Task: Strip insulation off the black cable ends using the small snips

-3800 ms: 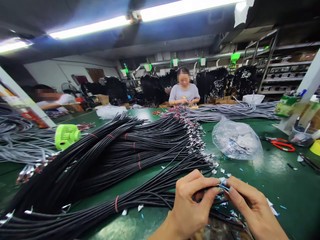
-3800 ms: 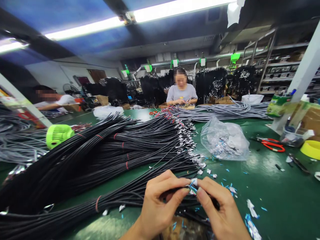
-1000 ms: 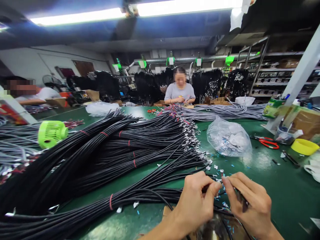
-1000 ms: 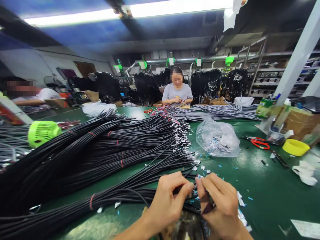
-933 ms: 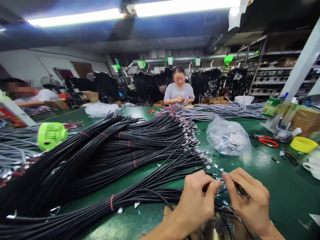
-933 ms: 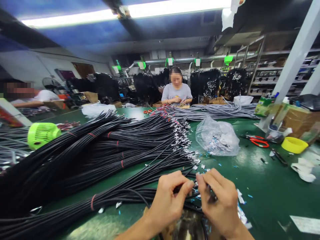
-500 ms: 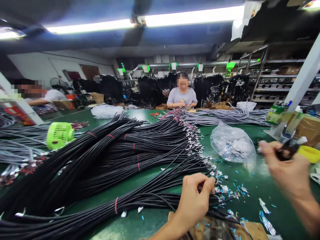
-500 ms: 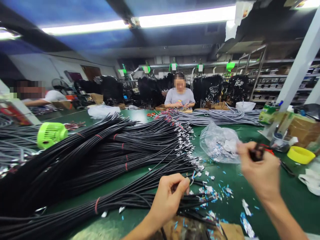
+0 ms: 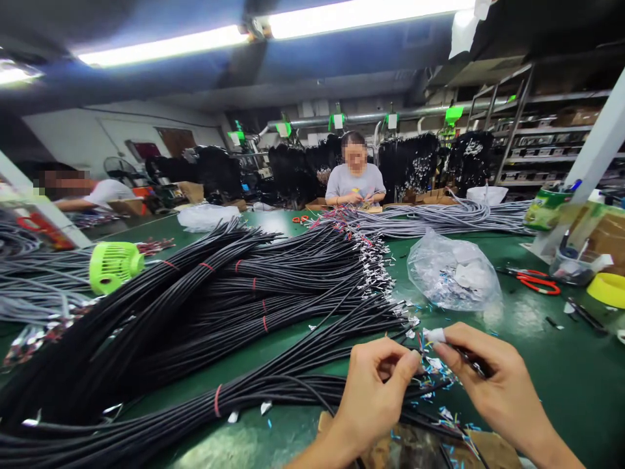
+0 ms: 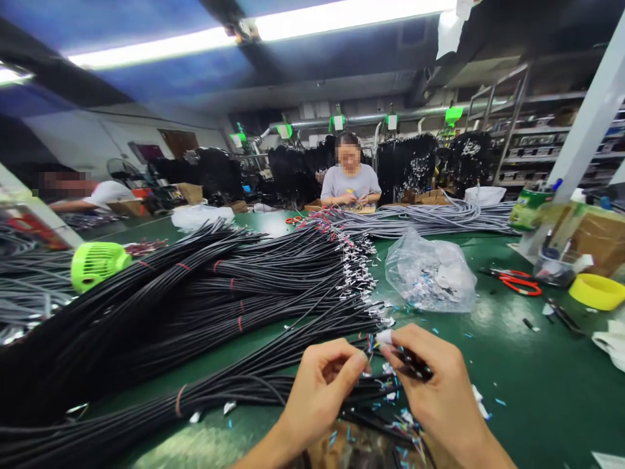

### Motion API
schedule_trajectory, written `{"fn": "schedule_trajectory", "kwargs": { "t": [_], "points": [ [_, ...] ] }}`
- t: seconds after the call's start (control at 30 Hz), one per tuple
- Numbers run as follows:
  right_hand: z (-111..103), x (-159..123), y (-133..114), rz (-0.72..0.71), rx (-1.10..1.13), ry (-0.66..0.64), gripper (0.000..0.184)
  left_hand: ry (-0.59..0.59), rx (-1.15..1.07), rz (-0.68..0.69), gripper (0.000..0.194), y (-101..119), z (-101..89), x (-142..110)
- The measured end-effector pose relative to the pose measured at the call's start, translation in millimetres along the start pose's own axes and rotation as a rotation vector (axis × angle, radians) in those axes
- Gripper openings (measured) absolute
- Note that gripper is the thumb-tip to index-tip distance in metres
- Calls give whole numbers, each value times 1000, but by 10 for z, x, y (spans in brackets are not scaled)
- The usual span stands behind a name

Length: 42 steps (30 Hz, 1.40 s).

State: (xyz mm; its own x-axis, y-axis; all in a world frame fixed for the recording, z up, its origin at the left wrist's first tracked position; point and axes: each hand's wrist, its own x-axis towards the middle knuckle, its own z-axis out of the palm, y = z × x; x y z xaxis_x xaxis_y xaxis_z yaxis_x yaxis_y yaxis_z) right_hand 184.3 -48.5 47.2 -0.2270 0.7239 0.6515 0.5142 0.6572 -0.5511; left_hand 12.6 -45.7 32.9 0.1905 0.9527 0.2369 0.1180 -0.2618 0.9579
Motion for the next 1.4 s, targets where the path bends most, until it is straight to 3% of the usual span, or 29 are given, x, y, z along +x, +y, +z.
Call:
{"fn": "schedule_trajectory", "kwargs": {
  "t": [0.13, 0.2, 0.27, 0.4, 0.47, 0.67, 0.87, 1.13, 1.27, 1.4],
  "points": [
    [46, -46, 44, -15, 17, -4, 12, -49, 32, -4, 34, -14, 18, 2],
    [96, -73, 46, 45, 56, -20, 10, -63, 48, 4, 31, -25, 23, 4],
    [136, -84, 28, 225, 205, -67, 5, -78, 64, 24, 29, -38, 19, 5],
    [160, -51, -27, 700, 751, -272, 29, -147, 54, 70, 35, -56, -4, 4],
    [154, -26, -35, 768, 834, -291, 34, -182, 21, 67, 39, -57, -14, 3],
    [92, -39, -18, 511, 425, 24, 22, -219, -102, -35, 46, -37, -20, 14],
    [109, -106, -40, 474, 378, 100, 20, -183, -136, -66, 46, -31, -14, 26],
    [156, -67, -14, 584, 493, 188, 21, -11, 93, 58, 29, -54, 31, -30],
    [181, -104, -55, 485, 337, 204, 19, 55, 113, 97, 21, -101, 72, -53],
    [247, -186, -84, 299, 119, 277, 19, 67, -31, 20, 21, -80, 78, -43]
  ]
}}
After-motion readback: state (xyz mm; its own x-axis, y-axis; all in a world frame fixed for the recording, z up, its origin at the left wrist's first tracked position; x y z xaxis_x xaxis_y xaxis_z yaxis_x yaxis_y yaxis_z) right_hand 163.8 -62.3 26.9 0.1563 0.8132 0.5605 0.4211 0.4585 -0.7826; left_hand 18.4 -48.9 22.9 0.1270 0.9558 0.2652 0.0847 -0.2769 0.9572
